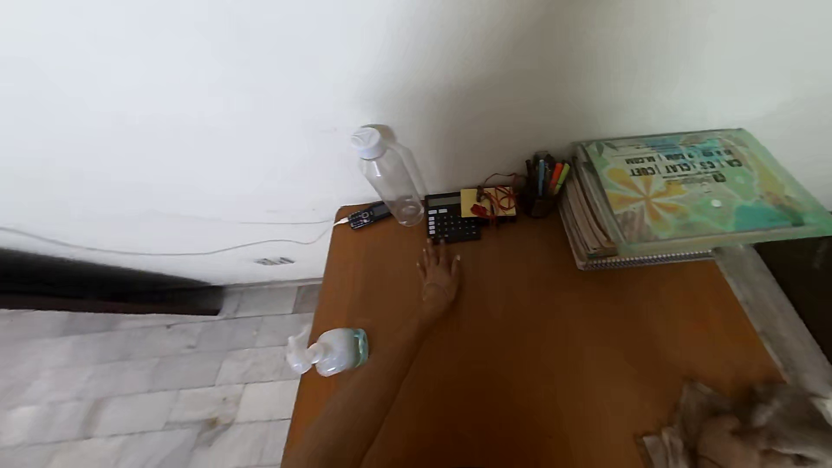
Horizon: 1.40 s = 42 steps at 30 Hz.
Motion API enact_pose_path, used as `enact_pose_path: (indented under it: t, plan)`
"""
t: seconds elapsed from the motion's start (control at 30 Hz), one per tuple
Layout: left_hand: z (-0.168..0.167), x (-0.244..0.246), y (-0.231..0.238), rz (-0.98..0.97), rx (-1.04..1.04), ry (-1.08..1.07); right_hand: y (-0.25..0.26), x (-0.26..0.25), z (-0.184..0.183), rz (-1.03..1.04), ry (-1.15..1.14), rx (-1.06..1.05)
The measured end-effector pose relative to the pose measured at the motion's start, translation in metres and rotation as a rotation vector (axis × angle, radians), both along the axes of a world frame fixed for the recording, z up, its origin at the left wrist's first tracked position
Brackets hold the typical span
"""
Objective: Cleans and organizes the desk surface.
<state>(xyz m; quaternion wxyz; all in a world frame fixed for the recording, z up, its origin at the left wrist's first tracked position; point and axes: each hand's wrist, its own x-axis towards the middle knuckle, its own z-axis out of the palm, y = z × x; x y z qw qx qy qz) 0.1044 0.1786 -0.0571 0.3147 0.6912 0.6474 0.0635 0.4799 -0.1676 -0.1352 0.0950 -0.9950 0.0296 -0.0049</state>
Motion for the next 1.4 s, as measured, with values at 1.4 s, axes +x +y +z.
enact_pose_path:
  t: [1.4]
  plan:
    - [0.065, -0.013, -0.067, -0.522, -0.27, -0.484, 0.078, -0.32, 0.07, 1.05, 0.218, 0.02]
